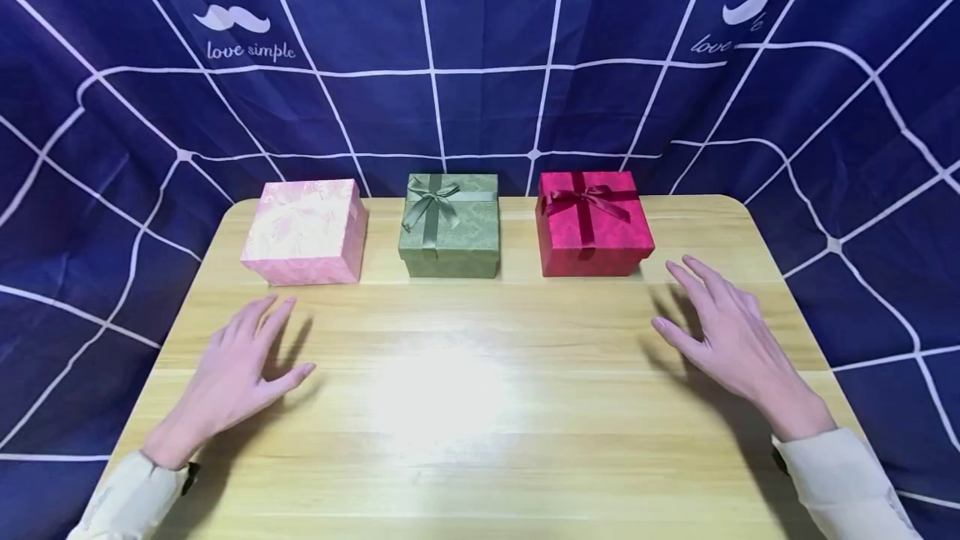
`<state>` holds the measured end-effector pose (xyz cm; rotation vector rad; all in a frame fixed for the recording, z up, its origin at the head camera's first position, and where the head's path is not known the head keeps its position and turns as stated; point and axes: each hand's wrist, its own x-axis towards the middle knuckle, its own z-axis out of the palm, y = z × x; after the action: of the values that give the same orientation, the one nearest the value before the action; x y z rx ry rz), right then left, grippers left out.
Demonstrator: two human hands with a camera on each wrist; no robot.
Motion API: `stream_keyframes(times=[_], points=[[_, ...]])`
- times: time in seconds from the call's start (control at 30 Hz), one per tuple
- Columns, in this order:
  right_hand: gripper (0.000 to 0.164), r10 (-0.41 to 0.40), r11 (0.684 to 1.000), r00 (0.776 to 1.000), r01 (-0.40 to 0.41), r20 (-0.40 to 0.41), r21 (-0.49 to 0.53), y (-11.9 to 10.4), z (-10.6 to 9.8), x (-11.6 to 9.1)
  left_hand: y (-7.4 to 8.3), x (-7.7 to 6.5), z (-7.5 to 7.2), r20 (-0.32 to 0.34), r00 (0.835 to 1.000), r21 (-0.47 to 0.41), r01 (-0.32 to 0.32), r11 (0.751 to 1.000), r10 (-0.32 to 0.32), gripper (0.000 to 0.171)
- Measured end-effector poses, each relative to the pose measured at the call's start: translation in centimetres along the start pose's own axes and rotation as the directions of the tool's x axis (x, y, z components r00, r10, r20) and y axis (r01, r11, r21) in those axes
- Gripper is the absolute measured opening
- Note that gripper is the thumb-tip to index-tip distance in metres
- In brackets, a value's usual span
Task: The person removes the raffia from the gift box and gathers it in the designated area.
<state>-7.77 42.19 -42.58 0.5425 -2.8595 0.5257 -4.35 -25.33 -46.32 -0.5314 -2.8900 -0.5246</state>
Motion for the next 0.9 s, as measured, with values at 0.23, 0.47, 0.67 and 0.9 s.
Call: stream_keyframes(times=[0.23,0.47,0.67,0.9], points=[[0.084,-0.024,0.999,1.0,0.024,-0.012,0.047,0.0,0.2,0.6,3.3,1.3,1.4,0.053,0.997,-0.081,-0.058,0.995,0.062,0.1],[0.085,0.005,0.996,1.0,-0.004,-0.009,0.084,0.0,0.0,0.9,6.7,2.8,2.8,0.067,0.992,-0.191,-0.093,0.977,0.108,0.096],[0.081,0.077,0.982,0.997,-0.075,-0.001,0.175,-0.4,0.2,1.2,10.3,4.6,4.3,0.109,0.987,-0.373,-0.068,0.925,0.116,0.099],[0.078,0.1,0.955,0.994,-0.086,-0.035,0.284,-0.2,0.6,2.0,14.6,7.4,6.4,0.109,0.986,-0.541,-0.051,0.84,0.13,0.1]])
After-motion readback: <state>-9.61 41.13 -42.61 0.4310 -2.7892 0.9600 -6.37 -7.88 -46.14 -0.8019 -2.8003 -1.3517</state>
